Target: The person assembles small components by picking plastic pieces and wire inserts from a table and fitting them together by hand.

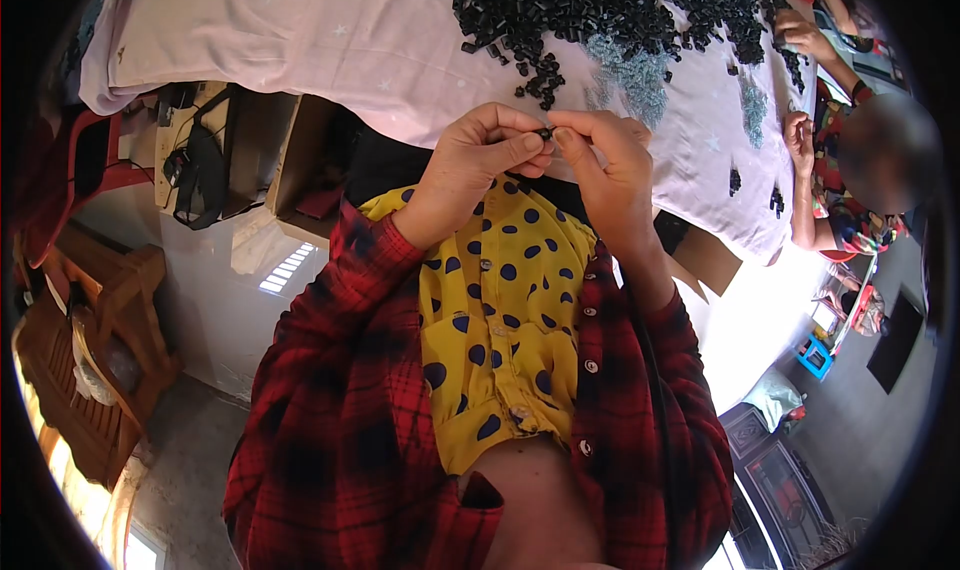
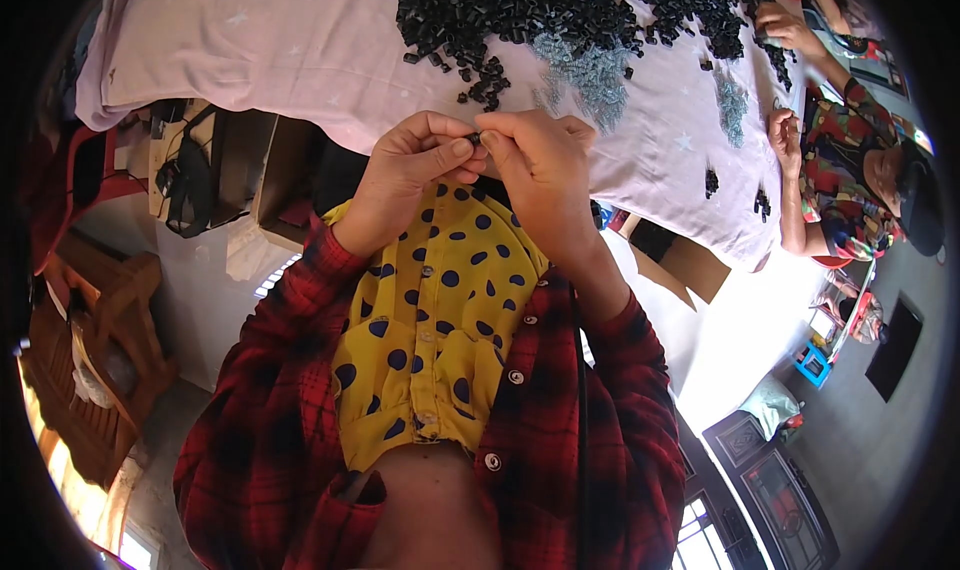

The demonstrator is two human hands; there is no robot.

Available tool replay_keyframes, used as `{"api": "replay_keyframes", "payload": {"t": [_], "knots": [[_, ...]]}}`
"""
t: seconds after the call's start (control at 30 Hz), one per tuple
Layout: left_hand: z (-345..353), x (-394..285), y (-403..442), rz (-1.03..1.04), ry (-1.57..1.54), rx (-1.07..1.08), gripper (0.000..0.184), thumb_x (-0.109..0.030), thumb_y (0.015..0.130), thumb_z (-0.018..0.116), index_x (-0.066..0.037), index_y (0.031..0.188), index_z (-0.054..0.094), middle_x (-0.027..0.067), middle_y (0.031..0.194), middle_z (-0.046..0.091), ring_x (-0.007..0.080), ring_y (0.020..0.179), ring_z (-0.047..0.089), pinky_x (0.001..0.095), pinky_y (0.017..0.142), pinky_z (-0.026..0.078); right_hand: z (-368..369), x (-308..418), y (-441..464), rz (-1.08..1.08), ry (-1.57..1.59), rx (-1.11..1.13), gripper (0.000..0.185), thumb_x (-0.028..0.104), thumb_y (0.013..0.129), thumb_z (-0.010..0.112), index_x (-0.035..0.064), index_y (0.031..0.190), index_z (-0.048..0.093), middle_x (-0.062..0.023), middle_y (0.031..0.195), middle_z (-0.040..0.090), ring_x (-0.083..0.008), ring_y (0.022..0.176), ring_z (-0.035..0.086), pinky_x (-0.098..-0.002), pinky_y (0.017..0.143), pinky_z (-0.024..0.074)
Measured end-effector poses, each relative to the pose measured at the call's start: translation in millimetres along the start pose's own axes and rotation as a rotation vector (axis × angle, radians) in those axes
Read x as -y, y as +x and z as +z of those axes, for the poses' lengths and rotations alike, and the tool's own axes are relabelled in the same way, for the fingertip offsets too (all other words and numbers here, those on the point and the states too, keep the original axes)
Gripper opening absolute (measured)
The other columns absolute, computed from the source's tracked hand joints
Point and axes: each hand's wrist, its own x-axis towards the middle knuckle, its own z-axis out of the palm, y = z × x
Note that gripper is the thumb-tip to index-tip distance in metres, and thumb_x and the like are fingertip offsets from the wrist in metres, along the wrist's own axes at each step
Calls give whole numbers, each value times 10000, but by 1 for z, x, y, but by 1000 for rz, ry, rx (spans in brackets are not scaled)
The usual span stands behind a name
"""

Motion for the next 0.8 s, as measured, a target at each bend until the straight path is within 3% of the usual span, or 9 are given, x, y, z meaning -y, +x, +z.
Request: {"api": "replay_keyframes", "payload": {"t": [0.2, 0.3, 0.4, 0.47, 0.6, 0.67, 0.8], "knots": [[0, 3, 0, 14, 18, 5, 174, -95, 1014, 641, 22, 1140, 615, 104, 1023, 724, 146, 920, 710, 271, 853, 585, 7, -2, -2, 76, 140, -36, 111, 59, 922, 675, 70, 1024, 716, -33, 863, 684, -168, 746, 637, -325, 830, 366], [3, 0, -2, 5, 7, 14, 182, -112, 1020, 637, 23, 1139, 614, 106, 1023, 724, 147, 922, 711, 273, 858, 585, 1, 0, 0, 18, -19, 45, 136, 30, 947, 666, 39, 1072, 720, -56, 909, 703, -156, 797, 644, -290, 805, 444], [0, 2, -1, -2, 7, 23, 190, -128, 1024, 634, 23, 1138, 614, 102, 1016, 722, 145, 923, 711, 272, 858, 585, 6, -1, -1, 56, 59, 36, 141, 18, 949, 657, 29, 1077, 714, -61, 900, 697, -164, 792, 646, -288, 772, 470], [0, 0, -1, -9, 7, 23, 191, -133, 1026, 632, 22, 1136, 613, 99, 1010, 721, 144, 919, 710, 272, 856, 585, 9, -2, -1, 257, 393, 25, 89, 53, 925, 673, 67, 1007, 703, -33, 870, 675, -168, 740, 621, -322, 865, 354], [-1, 1, -1, -7, -1, 31, 182, -134, 1026, 632, 19, 1123, 614, 92, 992, 719, 141, 906, 709, 268, 843, 586, 8, 0, 0, 254, 402, 22, 96, 55, 930, 670, 59, 1021, 699, -40, 878, 687, -163, 732, 628, -324, 854, 390], [-1, 3, -1, -2, -6, 27, 176, -130, 1022, 638, 16, 1117, 615, 92, 990, 719, 140, 902, 709, 266, 837, 587, 4, -1, 1, 18, 61, 38, 106, 43, 940, 660, 28, 1042, 688, -65, 908, 702, -173, 752, 657, -306, 747, 469], [-2, 4, -1, 35, 21, 33, 136, -92, 1025, 617, 6, 1117, 637, 102, 1010, 732, 149, 920, 715, 263, 849, 579, 3, 4, -1, 50, -6, 61, 141, 64, 985, 642, -2, 1097, 697, -46, 952, 697, -106, 892, 629, -233, 828, 480]]}}
